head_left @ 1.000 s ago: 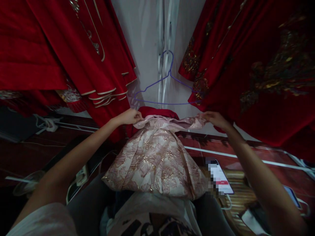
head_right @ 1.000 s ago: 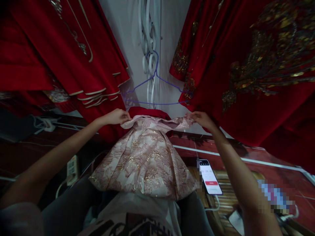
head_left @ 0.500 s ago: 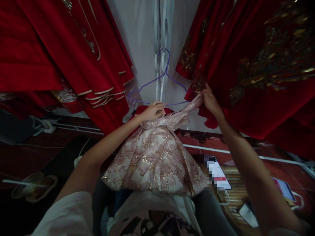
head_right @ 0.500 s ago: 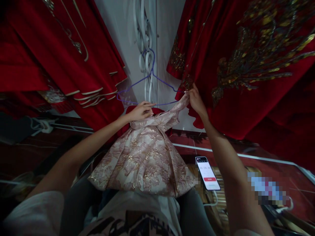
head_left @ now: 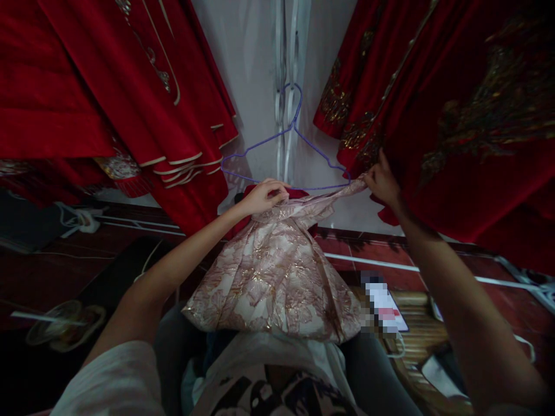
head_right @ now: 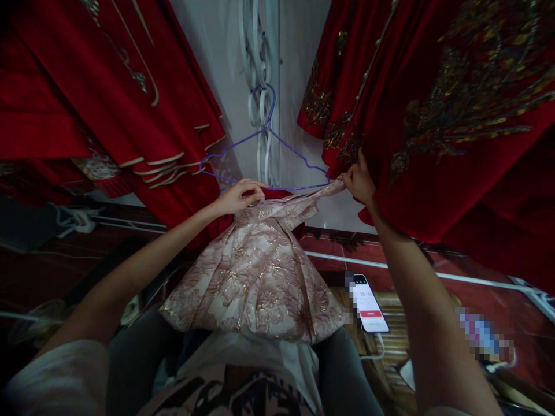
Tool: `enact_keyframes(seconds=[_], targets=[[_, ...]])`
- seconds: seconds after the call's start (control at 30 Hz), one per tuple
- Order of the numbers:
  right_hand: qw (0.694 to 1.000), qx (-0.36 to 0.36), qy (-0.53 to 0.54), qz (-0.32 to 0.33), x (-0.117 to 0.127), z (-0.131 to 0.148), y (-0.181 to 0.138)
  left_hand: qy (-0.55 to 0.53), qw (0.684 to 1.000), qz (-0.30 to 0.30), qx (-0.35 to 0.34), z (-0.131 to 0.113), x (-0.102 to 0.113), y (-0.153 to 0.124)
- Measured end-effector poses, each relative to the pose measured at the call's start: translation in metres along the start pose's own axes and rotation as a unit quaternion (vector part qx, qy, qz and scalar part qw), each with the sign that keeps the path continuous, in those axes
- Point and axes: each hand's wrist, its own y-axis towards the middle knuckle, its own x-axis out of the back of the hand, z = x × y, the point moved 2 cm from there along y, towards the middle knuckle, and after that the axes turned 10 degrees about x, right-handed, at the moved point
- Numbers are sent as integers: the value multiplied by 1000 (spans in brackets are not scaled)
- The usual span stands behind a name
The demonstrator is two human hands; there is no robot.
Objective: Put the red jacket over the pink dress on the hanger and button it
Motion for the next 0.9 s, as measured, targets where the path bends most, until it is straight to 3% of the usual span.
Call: enact_keyframes(seconds=[0.4, 0.53, 0.63, 0.77, 0.9], targets=[[998, 56, -3, -34, -6, -13, 0, -15, 1000, 5, 8, 0, 2, 2], [995, 50, -8, -90, -6, -12, 4, -16, 1000, 23, 11, 0, 1, 4], [991, 34, -12, -131, -2, 6, 13, -35, 999, 32, 11, -1, -4, 8], [983, 50, -10, -177, -3, 51, 32, -74, 996, 45, 15, -5, -16, 15], [989, 47, 15, -138, -18, 86, 50, -105, 993, 49, 14, -8, -22, 21]])
